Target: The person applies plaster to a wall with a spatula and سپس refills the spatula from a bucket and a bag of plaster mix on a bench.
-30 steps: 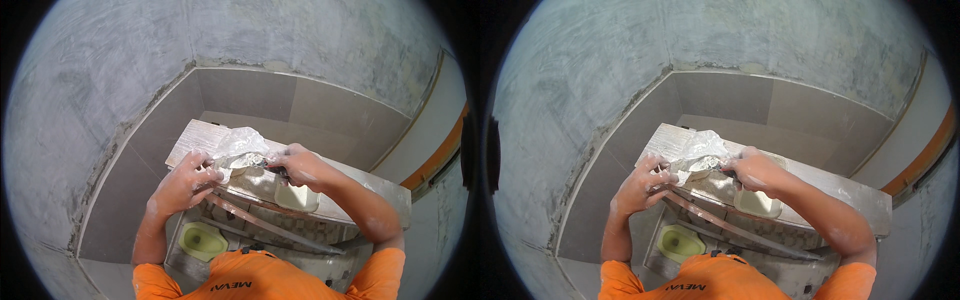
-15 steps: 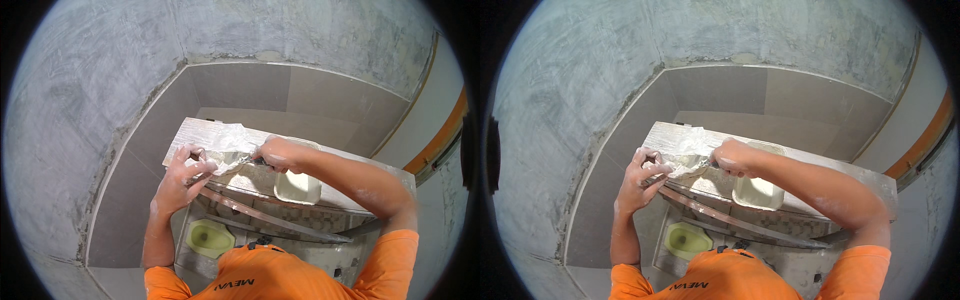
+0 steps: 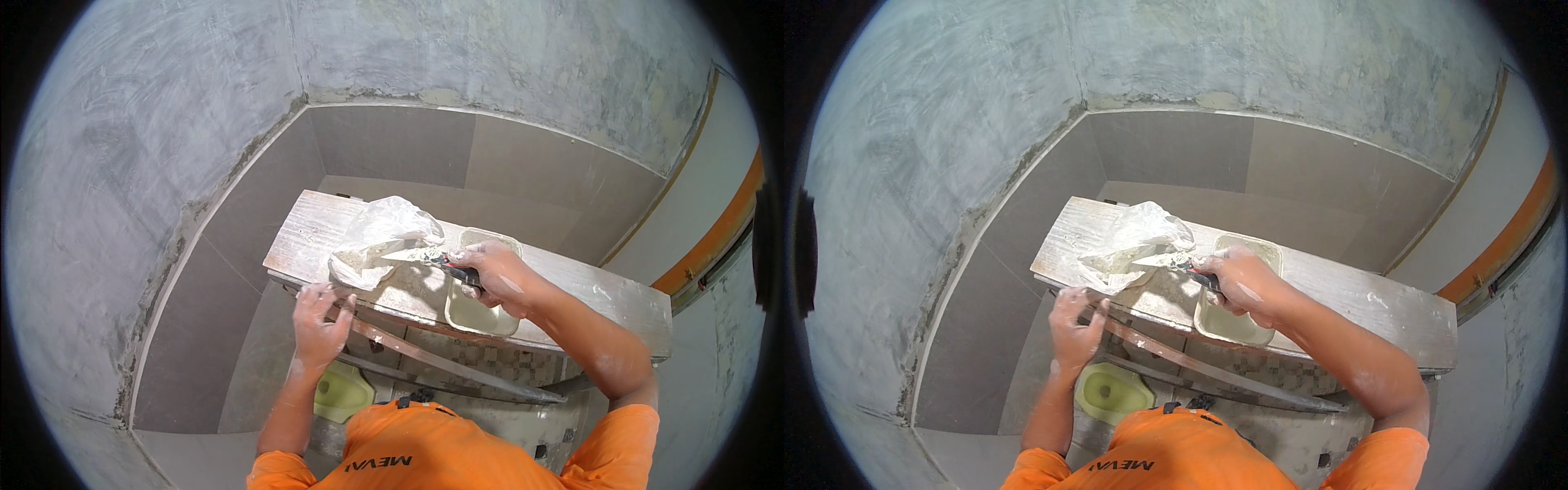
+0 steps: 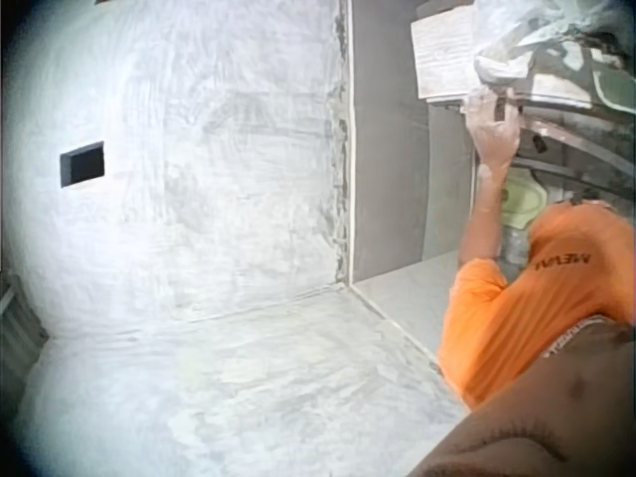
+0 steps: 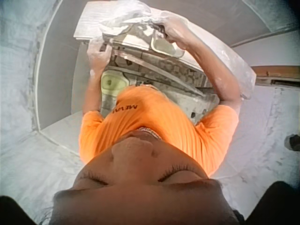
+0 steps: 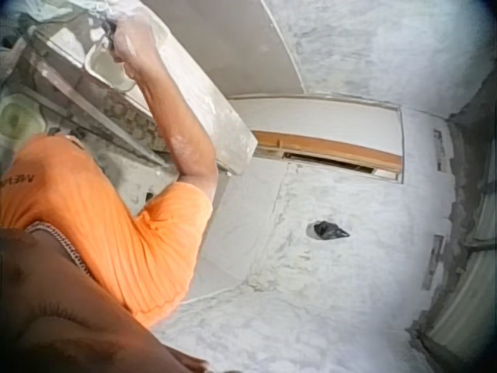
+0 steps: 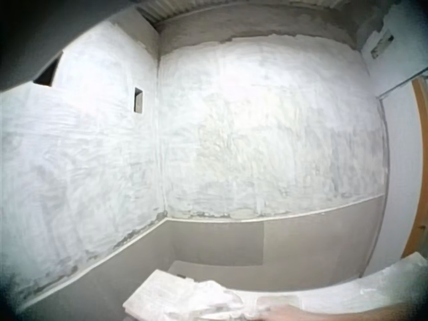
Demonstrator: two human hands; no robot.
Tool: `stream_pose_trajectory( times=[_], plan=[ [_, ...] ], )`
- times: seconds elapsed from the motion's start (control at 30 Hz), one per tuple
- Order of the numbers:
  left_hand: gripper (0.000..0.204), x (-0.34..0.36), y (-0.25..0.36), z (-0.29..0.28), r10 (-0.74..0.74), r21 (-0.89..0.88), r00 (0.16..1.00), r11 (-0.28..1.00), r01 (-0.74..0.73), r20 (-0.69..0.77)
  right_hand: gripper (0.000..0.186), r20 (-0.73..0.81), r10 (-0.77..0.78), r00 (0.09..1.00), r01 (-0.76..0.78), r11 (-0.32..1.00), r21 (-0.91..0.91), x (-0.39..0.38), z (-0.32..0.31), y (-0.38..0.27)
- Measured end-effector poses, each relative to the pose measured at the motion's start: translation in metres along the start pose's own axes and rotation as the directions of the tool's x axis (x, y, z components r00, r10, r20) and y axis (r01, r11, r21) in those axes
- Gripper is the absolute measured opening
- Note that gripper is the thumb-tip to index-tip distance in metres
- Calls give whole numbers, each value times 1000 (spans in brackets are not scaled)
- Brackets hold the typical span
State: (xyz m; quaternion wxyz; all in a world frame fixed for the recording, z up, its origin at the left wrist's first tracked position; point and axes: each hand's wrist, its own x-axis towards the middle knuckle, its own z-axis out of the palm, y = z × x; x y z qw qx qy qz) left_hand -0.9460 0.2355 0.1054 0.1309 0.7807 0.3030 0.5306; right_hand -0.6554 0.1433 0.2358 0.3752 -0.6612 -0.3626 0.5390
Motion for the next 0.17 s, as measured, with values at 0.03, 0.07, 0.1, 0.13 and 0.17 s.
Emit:
stream_pose_trajectory(
  times=[0.03,0.07,0.1,0.13,0.17],
  plan=[
    [21,-1,3,5,12,80,997,997,-18,78,20,2,-4,1000,4,1000,-1,-3,0,1],
    [21,-1,6,9,16,155,987,987,-40,157,20,2,-5,1000,5,1000,-4,-6,1,3],
    [21,-1,6,10,12,155,988,987,-36,156,20,3,-2,1000,2,1000,-6,-7,2,5],
    [27,0,4,11,-46,213,965,977,-10,259,20,-22,-14,1000,13,1000,-13,-7,5,8],
    [33,2,2,13,-106,272,930,962,7,351,19,-48,-31,998,30,999,-23,-7,8,8]
  ],
)
